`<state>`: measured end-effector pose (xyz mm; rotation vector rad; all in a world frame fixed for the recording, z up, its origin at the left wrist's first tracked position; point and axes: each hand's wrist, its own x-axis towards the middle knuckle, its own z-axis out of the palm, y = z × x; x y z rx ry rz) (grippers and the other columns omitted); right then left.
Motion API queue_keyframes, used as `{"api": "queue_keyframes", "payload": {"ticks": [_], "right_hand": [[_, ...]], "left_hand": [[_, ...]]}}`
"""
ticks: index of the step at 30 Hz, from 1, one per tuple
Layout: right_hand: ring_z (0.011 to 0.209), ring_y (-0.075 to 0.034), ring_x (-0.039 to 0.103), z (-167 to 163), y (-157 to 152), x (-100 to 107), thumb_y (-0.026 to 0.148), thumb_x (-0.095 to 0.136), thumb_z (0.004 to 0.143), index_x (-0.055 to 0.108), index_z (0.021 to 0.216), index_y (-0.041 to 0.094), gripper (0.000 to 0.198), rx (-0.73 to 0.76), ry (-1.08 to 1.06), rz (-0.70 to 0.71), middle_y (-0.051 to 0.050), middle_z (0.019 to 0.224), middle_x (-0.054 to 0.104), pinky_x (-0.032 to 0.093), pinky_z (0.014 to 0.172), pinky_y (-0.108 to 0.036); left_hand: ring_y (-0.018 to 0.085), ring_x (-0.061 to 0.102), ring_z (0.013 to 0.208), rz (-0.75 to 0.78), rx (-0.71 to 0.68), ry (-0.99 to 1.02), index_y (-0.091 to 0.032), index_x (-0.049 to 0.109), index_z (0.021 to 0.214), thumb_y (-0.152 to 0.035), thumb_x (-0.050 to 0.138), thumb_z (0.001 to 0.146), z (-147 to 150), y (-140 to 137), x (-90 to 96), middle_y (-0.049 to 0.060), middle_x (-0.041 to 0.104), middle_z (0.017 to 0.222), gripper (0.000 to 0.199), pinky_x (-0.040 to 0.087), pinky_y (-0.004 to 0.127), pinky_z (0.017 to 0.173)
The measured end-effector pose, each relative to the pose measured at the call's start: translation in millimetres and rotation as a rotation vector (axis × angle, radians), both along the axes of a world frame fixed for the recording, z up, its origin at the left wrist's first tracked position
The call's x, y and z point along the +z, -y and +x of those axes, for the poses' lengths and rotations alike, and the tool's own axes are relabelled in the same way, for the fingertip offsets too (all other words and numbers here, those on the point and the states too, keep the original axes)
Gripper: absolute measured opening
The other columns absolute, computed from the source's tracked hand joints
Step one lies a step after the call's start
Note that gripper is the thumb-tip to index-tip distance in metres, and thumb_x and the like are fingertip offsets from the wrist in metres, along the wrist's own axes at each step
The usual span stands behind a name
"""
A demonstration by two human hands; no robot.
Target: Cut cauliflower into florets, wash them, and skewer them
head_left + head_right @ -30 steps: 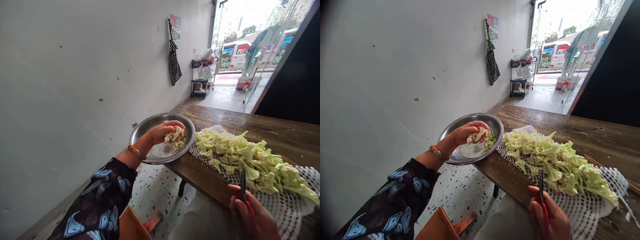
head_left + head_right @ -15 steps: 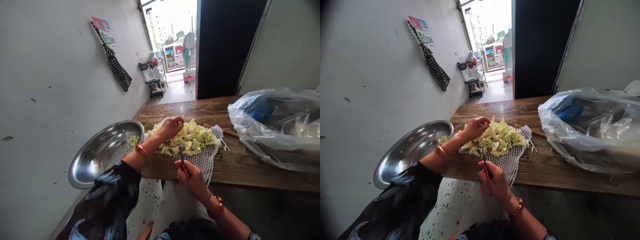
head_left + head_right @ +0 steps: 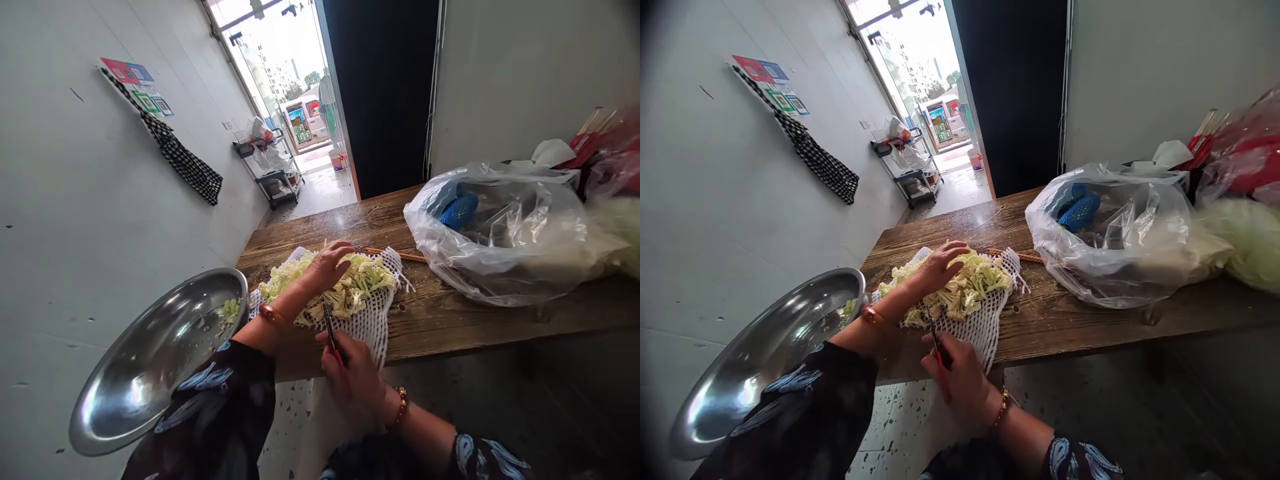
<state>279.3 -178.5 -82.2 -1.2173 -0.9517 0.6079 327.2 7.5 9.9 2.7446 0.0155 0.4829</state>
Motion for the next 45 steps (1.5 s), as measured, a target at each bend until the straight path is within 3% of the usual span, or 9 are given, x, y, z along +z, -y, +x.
{"api": "queue_keyframes", "payload": {"ticks": [7, 11, 15, 22, 26, 29, 34, 41, 45], "right_hand": [[0.060, -0.012, 0.055, 6, 2, 10, 0.044, 0.053, 0.094, 0.064, 0.117, 0.018, 0.037, -0.052, 0.047, 0.050, 0.001, 0.072, 0.062, 0.047, 0.059, -0.024], [0.076, -0.019, 0.062, 34, 24, 27, 0.044, 0.059, 0.092, 0.062, 0.128, 0.020, 0.044, -0.212, 0.569, -0.062, -0.006, 0.089, 0.069, 0.049, 0.073, -0.031], [0.086, -0.024, 0.063, 68, 53, 32, 0.035, 0.061, 0.090, 0.059, 0.133, 0.019, 0.046, -0.321, 1.082, -0.297, -0.010, 0.099, 0.070, 0.045, 0.078, -0.036], [0.091, -0.024, 0.063, 98, 81, 26, 0.022, 0.061, 0.088, 0.058, 0.126, 0.015, 0.039, -0.289, 1.167, -0.493, -0.010, 0.105, 0.070, 0.044, 0.081, -0.036], [0.094, -0.025, 0.063, 109, 91, 24, 0.021, 0.064, 0.085, 0.057, 0.129, 0.018, 0.045, -0.289, 1.235, -0.532, -0.010, 0.106, 0.070, 0.044, 0.081, -0.037], [0.094, -0.025, 0.063, 116, 95, 24, 0.022, 0.066, 0.084, 0.060, 0.129, 0.019, 0.046, -0.295, 1.312, -0.529, -0.011, 0.106, 0.070, 0.044, 0.081, -0.037], [0.095, -0.025, 0.064, 114, 86, 27, 0.027, 0.064, 0.087, 0.061, 0.131, 0.021, 0.044, -0.295, 1.387, -0.457, -0.011, 0.109, 0.070, 0.046, 0.082, -0.038], [0.093, -0.029, 0.066, 119, 71, 5, 0.036, 0.050, 0.094, 0.060, 0.131, 0.022, 0.040, -0.217, 1.487, -0.231, -0.012, 0.107, 0.071, 0.046, 0.078, -0.042], [0.094, -0.032, 0.066, 137, 62, -12, 0.046, 0.043, 0.095, 0.058, 0.134, 0.024, 0.047, -0.132, 1.553, -0.187, -0.012, 0.113, 0.071, 0.044, 0.076, -0.044]], "left_hand": [[0.023, 0.064, 0.107, -0.219, 0.370, 0.198, -0.019, 0.068, 0.111, -0.034, 0.054, 0.091, -90, 21, 40.2, 0.009, 0.070, 0.113, 0.029, 0.047, 0.040, 0.098], [0.020, 0.066, 0.095, -0.419, 0.594, 0.230, -0.017, 0.068, 0.103, -0.037, 0.053, 0.091, -143, 39, 20.1, 0.009, 0.072, 0.103, 0.028, 0.052, 0.035, 0.087], [0.021, 0.066, 0.094, -0.407, 0.593, 0.212, -0.019, 0.067, 0.100, -0.030, 0.055, 0.090, -166, 72, -21.0, 0.008, 0.071, 0.100, 0.020, 0.053, 0.036, 0.086], [0.028, 0.061, 0.112, -0.108, 0.227, -0.033, -0.022, 0.060, 0.127, -0.017, 0.069, 0.077, -140, 138, -76.0, 0.012, 0.064, 0.126, 0.051, 0.054, 0.044, 0.096], [0.026, 0.064, 0.094, 0.026, 0.189, -0.042, -0.023, 0.069, 0.107, -0.020, 0.059, 0.087, -114, 145, -85.8, 0.011, 0.067, 0.113, 0.023, 0.057, 0.042, 0.082], [0.020, 0.064, 0.083, -0.089, 0.218, 0.054, -0.020, 0.070, 0.087, -0.016, 0.051, 0.091, -105, 138, -86.9, 0.008, 0.067, 0.096, 0.020, 0.056, 0.032, 0.075], [0.019, 0.063, 0.080, -0.294, 0.449, 0.266, -0.022, 0.073, 0.096, -0.024, 0.045, 0.095, -110, 129, -87.3, 0.009, 0.064, 0.088, 0.028, 0.053, 0.031, 0.072], [0.022, 0.068, 0.084, -0.765, 0.505, 0.278, -0.028, 0.069, 0.097, -0.029, 0.046, 0.094, -113, 160, -104.7, 0.008, 0.072, 0.089, 0.024, 0.051, 0.033, 0.081], [0.021, 0.065, 0.082, -0.891, 0.558, 0.426, -0.027, 0.065, 0.088, -0.024, 0.051, 0.088, -102, 170, -102.7, 0.007, 0.069, 0.084, 0.015, 0.050, 0.035, 0.083]]}}
